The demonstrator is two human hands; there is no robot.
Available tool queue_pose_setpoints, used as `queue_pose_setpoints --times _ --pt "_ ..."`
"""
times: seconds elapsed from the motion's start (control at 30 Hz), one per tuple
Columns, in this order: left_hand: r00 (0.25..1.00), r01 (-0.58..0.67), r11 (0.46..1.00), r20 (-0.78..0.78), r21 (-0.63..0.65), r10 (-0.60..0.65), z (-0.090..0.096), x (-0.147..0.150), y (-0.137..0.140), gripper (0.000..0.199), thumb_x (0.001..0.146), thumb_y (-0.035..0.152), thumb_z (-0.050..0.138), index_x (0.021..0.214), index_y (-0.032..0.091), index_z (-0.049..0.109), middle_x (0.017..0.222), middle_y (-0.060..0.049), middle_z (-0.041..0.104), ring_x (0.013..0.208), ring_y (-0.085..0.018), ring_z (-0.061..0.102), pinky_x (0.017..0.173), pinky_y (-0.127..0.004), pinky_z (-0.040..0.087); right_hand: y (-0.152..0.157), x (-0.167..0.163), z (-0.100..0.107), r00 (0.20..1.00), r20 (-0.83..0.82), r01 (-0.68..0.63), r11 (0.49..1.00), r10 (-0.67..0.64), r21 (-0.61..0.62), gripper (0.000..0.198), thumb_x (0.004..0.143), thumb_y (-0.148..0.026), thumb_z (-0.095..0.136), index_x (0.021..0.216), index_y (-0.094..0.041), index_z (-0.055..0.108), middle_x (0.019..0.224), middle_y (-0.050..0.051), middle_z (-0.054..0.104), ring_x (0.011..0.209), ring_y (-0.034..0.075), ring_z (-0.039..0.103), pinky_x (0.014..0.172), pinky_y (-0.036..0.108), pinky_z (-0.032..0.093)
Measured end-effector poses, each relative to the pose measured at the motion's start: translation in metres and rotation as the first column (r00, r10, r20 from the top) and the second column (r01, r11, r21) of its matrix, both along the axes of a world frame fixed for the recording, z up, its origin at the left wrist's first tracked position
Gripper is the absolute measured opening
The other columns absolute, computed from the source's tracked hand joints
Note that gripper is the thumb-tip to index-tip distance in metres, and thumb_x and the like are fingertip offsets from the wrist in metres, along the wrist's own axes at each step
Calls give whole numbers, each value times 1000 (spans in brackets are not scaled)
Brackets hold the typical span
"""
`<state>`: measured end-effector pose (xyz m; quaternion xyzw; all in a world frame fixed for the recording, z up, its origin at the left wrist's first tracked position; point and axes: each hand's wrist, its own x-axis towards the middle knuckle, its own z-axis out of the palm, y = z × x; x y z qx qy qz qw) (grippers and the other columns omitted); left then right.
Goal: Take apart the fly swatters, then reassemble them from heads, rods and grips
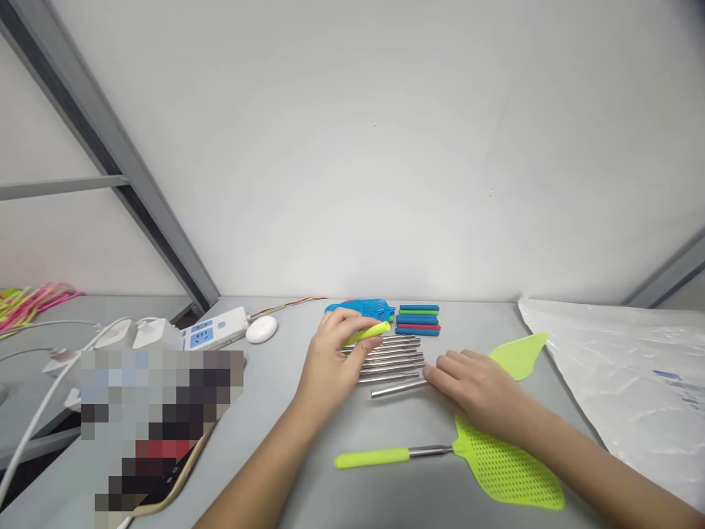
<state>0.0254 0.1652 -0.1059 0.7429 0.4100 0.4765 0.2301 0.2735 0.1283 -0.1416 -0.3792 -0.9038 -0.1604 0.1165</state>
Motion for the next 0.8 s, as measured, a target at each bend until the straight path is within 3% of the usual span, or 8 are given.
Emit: queue_pose_setpoints --times 0.07,0.13,0.33,0.5,0.57,0.67,0.8 --pt "993 -87 971 -57 223 102 -1 5 -6 13 86 23 59 94 27 67 94 -2 63 91 -17 55 87 -34 40 0 -1 -5 999 -1 -44 999 44 -14 14 93 -16 42 89 -19 55 73 0 52 64 15 41 59 30 23" --pt "990 -97 948 -72 301 125 -2 10 -11 12 86 18 57 92 26 65 89 -1 65 86 -16 56 86 -35 40 -1 -2 -8 997 -5 -71 997 71 -23 16 95 -21 41 89 -19 56 73 0 53 64 14 42 59 30 24" --pt "994 -61 953 -70 297 86 -5 16 -16 11 84 15 59 80 24 63 75 3 65 74 -14 58 94 -38 39 -3 -9 -14 996 -40 -86 996 85 -39 19 96 -25 41 95 -19 59 73 0 53 66 15 45 61 30 27" --pt "998 -40 949 -34 312 53 -1 17 -21 17 84 10 57 84 25 64 75 4 66 75 -12 60 101 -40 37 -1 -10 -17 994 -67 -90 995 87 -47 18 96 -27 43 93 -19 59 72 1 55 68 15 46 65 31 30" --pt "1000 -25 953 -8 301 29 0 17 -22 15 84 11 58 84 24 65 76 4 66 74 -12 60 97 -38 41 1 -11 -17 993 -84 -94 994 89 -64 18 96 -27 44 93 -18 59 75 1 57 71 15 48 70 32 32" --pt "1000 -7 956 -15 292 12 -2 19 -21 8 84 15 60 84 22 65 77 0 65 75 -14 56 79 -31 46 1 -13 -15 984 -147 -111 990 98 -83 18 95 -32 47 97 -19 58 83 3 61 80 16 52 80 36 34" --pt "974 52 929 -223 366 34 -8 24 -21 12 86 17 58 93 23 66 83 -2 67 82 -17 52 75 -33 41 -3 -13 -11 927 -360 -116 993 102 -18 27 90 -37 56 111 -20 52 91 5 65 83 18 56 84 39 38"
